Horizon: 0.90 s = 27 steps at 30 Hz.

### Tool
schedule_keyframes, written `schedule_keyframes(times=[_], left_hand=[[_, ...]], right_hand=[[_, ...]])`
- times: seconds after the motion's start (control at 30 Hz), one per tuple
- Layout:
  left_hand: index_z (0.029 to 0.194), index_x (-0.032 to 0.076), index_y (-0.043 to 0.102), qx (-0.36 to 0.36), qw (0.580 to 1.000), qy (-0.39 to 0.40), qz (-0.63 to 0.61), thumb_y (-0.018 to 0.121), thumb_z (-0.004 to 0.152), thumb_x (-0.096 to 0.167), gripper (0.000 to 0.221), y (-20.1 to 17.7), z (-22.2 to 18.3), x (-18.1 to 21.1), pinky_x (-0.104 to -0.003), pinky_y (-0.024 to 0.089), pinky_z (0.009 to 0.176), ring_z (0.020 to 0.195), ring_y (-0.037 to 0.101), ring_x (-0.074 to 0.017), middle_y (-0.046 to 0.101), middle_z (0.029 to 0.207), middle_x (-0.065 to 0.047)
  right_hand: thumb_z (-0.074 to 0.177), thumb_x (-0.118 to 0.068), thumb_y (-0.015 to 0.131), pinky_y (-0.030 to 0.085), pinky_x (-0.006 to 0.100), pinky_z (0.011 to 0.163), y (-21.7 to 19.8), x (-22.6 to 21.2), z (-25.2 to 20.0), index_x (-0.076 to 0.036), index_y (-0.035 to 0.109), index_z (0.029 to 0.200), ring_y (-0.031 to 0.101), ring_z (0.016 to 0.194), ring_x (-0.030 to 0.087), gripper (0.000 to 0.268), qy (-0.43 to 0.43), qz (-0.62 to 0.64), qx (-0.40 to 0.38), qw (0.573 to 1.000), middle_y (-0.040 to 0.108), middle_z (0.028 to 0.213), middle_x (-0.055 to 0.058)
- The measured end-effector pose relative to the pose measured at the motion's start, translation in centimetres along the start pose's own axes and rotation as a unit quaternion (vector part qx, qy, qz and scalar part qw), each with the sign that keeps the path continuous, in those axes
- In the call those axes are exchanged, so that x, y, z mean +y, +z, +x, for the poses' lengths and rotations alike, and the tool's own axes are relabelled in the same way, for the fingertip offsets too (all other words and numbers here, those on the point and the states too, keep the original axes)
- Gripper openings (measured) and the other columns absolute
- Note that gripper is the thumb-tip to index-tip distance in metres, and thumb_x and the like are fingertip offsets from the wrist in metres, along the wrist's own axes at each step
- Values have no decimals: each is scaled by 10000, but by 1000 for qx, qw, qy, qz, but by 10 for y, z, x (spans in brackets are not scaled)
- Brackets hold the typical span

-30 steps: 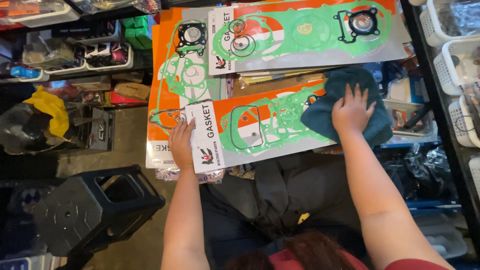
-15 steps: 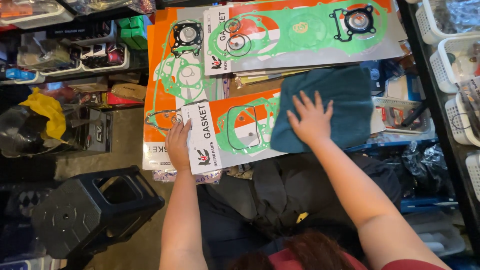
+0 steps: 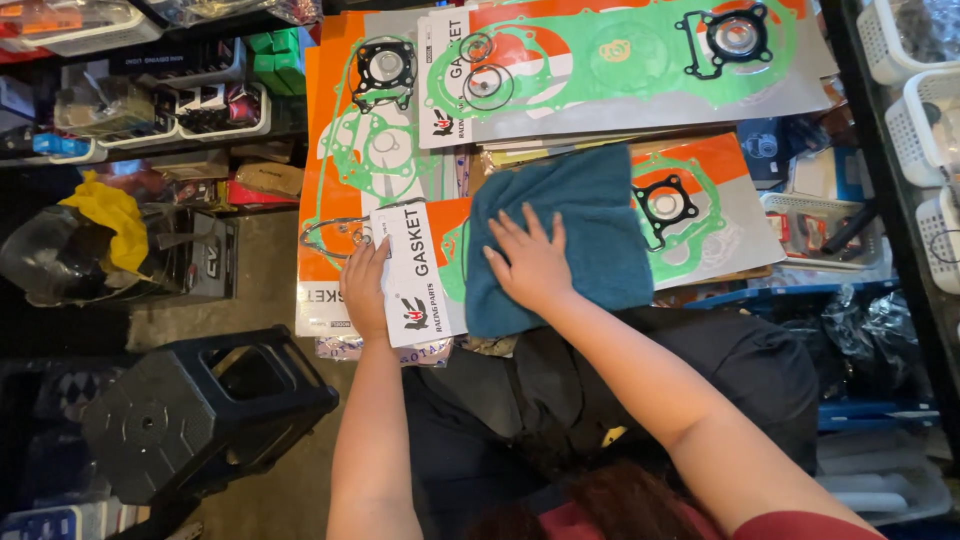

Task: Cleaning and organizing motorcycle engine gaskets using a blue cloth.

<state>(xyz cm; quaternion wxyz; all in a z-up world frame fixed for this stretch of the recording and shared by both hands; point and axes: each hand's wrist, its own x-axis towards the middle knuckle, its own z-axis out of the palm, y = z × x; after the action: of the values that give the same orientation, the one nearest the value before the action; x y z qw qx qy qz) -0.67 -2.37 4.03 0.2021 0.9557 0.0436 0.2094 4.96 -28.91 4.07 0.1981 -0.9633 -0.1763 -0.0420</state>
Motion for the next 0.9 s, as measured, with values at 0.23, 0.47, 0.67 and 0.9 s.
schedule_keyframes(times=[0.23,0.47,0.67,0.9], left_hand=[[1430,272,608,14,1000,3,4,424,1117,217,368,9,-2,-7,-422,258,1246,1425,476,-217,661,1350,-62],[1418,259,624,20,1000,3,1,450,1103,200,365,8,-1,-5,-419,253,1246,1420,484,-220,672,1335,-70],[1419,259,620,25,1000,2,5,466,1103,190,359,7,-2,-4,-410,249,1251,1422,481,-208,663,1352,-59],[1421,243,626,26,999,22,12,478,1101,211,354,10,1,-11,-416,281,1242,1400,503,-220,676,1324,-60]], right_hand=[[1065,-494,441,183,678,1187,12,-14,6,-245,558,1475,382,1500,296,494,-40,48,-2,998,590,1490,-1],[1066,-408,464,161,681,1188,13,-24,10,-246,568,1468,424,1474,314,446,-91,122,1,988,629,1450,34],[1028,-397,495,200,669,1189,20,-23,-2,-274,537,1479,429,1477,306,469,-142,101,-4,985,629,1450,47],[997,-414,540,244,614,1181,13,-32,-45,-197,564,1458,483,1430,302,510,-154,32,42,987,638,1426,100]])
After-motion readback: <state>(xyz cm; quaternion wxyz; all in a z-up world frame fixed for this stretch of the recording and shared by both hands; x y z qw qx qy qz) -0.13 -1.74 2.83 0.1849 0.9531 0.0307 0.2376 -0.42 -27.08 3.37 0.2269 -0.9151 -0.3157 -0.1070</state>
